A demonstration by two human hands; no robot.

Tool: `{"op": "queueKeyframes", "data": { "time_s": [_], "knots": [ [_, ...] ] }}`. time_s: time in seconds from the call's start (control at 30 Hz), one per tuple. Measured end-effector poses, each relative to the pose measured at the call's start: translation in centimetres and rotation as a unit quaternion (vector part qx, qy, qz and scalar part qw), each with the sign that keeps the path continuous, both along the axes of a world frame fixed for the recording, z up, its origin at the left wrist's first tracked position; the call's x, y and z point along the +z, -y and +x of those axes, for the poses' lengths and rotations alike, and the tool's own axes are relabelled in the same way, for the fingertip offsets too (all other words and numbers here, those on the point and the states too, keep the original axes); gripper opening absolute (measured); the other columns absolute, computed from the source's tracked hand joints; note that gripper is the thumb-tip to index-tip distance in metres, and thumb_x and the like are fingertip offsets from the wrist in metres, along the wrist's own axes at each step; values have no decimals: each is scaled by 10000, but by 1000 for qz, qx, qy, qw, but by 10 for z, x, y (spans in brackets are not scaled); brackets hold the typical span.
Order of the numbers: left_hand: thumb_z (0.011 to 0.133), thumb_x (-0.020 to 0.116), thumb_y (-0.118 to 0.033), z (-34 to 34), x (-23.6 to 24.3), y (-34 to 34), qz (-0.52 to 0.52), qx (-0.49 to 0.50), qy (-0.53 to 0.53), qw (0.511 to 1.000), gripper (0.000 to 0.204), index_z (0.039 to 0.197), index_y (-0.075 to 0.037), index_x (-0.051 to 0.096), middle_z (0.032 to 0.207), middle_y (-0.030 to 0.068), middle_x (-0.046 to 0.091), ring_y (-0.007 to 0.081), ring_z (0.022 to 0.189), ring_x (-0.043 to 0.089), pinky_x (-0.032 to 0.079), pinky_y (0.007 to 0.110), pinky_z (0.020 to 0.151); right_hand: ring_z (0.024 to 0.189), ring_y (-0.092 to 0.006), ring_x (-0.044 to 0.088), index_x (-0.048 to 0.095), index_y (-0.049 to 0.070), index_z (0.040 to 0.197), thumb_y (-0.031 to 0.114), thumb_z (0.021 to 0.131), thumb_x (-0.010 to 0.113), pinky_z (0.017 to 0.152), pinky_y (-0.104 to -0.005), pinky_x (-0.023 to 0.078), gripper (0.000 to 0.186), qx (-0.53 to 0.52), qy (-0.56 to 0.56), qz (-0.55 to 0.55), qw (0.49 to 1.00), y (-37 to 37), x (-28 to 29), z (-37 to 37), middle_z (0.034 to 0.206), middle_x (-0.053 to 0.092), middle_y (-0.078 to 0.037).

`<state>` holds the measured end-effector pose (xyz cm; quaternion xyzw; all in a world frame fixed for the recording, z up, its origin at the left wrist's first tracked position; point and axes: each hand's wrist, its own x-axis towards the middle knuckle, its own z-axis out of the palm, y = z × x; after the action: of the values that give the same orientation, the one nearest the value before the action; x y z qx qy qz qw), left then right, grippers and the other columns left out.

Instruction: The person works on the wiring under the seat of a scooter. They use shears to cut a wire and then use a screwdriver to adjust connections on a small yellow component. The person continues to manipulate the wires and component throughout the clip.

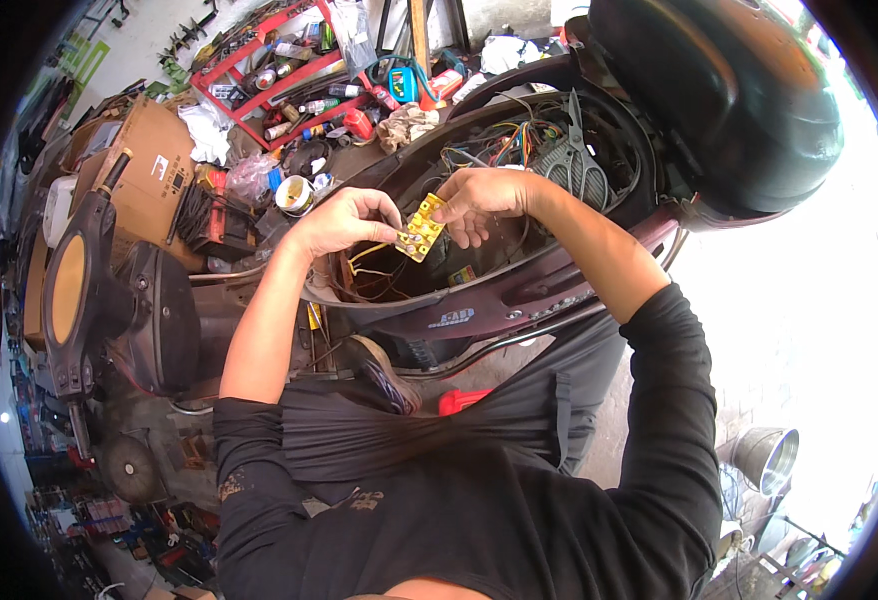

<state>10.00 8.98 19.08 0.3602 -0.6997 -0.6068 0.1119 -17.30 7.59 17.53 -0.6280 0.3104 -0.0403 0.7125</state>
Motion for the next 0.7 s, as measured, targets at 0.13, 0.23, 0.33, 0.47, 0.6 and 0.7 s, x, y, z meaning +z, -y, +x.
{"op": "queueKeyframes", "data": {
  "time_s": [0.13, 0.23, 0.33, 0.47, 0.6, 0.7],
  "knots": [
    [874, 680, -16, -2, -9, -6, 24, 25, 3, 999, 109, 983, -17, 687, 927, 3, 689, 72, 884, 614, 497, 238, 827, 613, -202, 668, 607, -10, 873, 320, 964, 599, 541, -286, 519, 343, -34, -29, -26, 999, -5, 0, 6, 723, 680, -141],
    [901, 651, -23, -3, -14, -3, 14, 32, 11, 999, 92, 987, -13, 680, 924, 2, 678, 64, 886, 606, 488, 226, 817, 641, -202, 673, 606, -6, 870, 324, 972, 589, 560, -288, 524, 346, -34, -32, -74, 996, -4, -2, 8, 742, 684, -143],
    [916, 637, -25, 2, -26, -1, 45, 37, -38, 998, 97, 1007, -6, 667, 931, 4, 670, 61, 886, 602, 483, 217, 814, 656, -201, 675, 606, -3, 872, 325, 976, 585, 574, -291, 527, 344, -17, -12, -43, 999, -2, -5, 7, 760, 690, -138],
    [929, 631, -35, 2, -39, -5, 130, 80, -118, 981, 108, 1029, -1, 653, 940, 8, 667, 67, 881, 602, 491, 229, 800, 654, -199, 672, 608, 1, 897, 319, 978, 582, 575, -292, 525, 329, -23, -35, -48, 998, -2, -10, 10, 766, 693, -131],
    [912, 643, -21, 4, -35, -1, 43, 51, -52, 996, 146, 1056, 5, 646, 942, 16, 673, 78, 864, 619, 505, 242, 792, 655, -193, 672, 610, 7, 925, 304, 986, 570, 572, -287, 521, 306, -37, -55, -72, 995, -3, -10, 13, 773, 695, -131],
    [885, 649, 12, 2, -31, 2, -32, 34, -38, 998, 155, 1040, 6, 662, 951, 24, 680, 79, 881, 627, 503, 238, 790, 652, -187, 671, 614, 8, 945, 296, 990, 564, 570, -284, 518, 296, -50, -51, -86, 994, 2, -13, 9, 776, 696, -130]
  ]
}}
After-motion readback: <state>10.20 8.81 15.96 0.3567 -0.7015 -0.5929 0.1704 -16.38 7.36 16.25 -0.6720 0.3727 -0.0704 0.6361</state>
